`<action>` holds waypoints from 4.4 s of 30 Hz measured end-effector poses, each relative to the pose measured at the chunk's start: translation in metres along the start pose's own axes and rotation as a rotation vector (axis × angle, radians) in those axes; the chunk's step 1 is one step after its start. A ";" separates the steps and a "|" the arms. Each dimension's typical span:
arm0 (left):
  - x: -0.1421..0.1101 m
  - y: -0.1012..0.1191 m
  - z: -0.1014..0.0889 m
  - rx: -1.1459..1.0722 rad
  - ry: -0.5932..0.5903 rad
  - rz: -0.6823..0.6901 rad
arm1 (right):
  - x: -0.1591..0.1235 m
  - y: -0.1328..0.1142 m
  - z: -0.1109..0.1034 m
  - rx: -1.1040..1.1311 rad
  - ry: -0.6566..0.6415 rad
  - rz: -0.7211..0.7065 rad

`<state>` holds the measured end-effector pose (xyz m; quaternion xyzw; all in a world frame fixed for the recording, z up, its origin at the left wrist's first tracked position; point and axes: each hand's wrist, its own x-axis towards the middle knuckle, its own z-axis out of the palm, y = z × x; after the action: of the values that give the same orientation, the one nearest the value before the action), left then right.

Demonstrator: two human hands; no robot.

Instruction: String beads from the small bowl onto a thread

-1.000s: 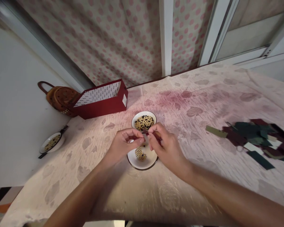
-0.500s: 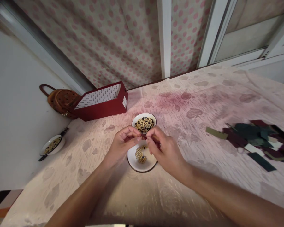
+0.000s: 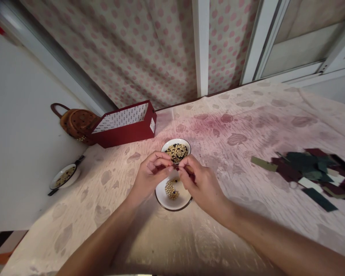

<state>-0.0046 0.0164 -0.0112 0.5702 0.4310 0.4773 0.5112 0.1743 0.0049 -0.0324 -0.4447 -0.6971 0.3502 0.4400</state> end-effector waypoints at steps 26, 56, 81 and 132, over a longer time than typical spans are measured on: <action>-0.004 0.005 0.008 1.407 -0.410 0.275 | 0.002 0.003 -0.001 -0.037 0.031 0.013; 0.001 -0.004 -0.004 0.013 0.019 -0.139 | 0.000 -0.002 0.000 0.044 0.021 -0.021; 0.006 -0.001 -0.010 0.981 -0.049 0.281 | 0.003 0.006 -0.001 -0.009 0.046 0.018; -0.001 0.002 0.000 -0.014 0.011 -0.047 | 0.001 -0.001 -0.001 0.008 0.012 -0.008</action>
<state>-0.0051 0.0152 -0.0092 0.5539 0.4438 0.4710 0.5238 0.1749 0.0055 -0.0309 -0.4425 -0.6948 0.3485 0.4472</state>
